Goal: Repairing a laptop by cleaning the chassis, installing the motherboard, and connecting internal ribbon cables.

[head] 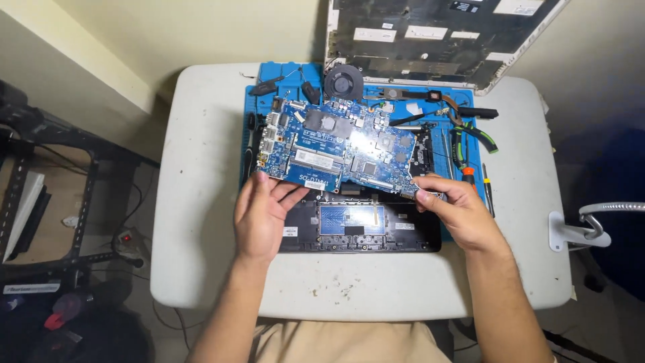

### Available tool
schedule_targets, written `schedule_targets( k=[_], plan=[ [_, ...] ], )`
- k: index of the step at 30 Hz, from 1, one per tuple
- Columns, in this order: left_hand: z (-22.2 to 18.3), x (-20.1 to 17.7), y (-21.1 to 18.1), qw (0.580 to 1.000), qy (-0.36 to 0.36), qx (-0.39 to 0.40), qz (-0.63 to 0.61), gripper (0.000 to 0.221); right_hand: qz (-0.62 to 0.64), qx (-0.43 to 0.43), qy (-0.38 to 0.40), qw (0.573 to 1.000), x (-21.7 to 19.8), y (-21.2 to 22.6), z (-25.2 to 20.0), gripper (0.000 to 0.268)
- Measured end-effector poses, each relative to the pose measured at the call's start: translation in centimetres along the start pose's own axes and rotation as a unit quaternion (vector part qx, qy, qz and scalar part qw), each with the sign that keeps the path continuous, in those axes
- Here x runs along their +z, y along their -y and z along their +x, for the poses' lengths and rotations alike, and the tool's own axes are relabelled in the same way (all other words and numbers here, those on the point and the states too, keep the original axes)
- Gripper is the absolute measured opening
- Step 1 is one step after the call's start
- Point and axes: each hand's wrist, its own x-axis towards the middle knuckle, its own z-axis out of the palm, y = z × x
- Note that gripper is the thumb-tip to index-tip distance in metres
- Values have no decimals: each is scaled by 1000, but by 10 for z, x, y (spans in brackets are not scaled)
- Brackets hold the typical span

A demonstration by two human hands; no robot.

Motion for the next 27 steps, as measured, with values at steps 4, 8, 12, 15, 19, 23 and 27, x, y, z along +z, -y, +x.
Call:
schedule_targets(
  k=[4, 8, 12, 15, 19, 23, 27],
  plan=[
    [-15, 41, -54, 998, -7, 7, 67, 50, -44, -17, 12, 999, -1, 22, 1, 22],
    [-18, 16, -47, 956, 18, 50, 289, 69, -58, 6, 27, 998, 0, 26, 0, 22],
    [-29, -1, -50, 825, -29, 29, 563, 72, -105, 54, 39, 992, 0, 18, -4, 25],
    [-32, -5, -50, 774, -26, 66, 630, 66, -167, 32, 70, 983, -1, 13, -1, 25],
    [-30, -5, -51, 771, -31, 95, 629, 62, -229, 11, 75, 970, -3, 8, 10, 24],
    [-25, -13, -48, 752, -34, 111, 649, 61, -348, -8, 76, 934, 10, 16, 20, 26],
    [-17, -21, -46, 738, -33, 129, 661, 59, -394, -35, 83, 915, 18, 17, 31, 29]
  ],
)
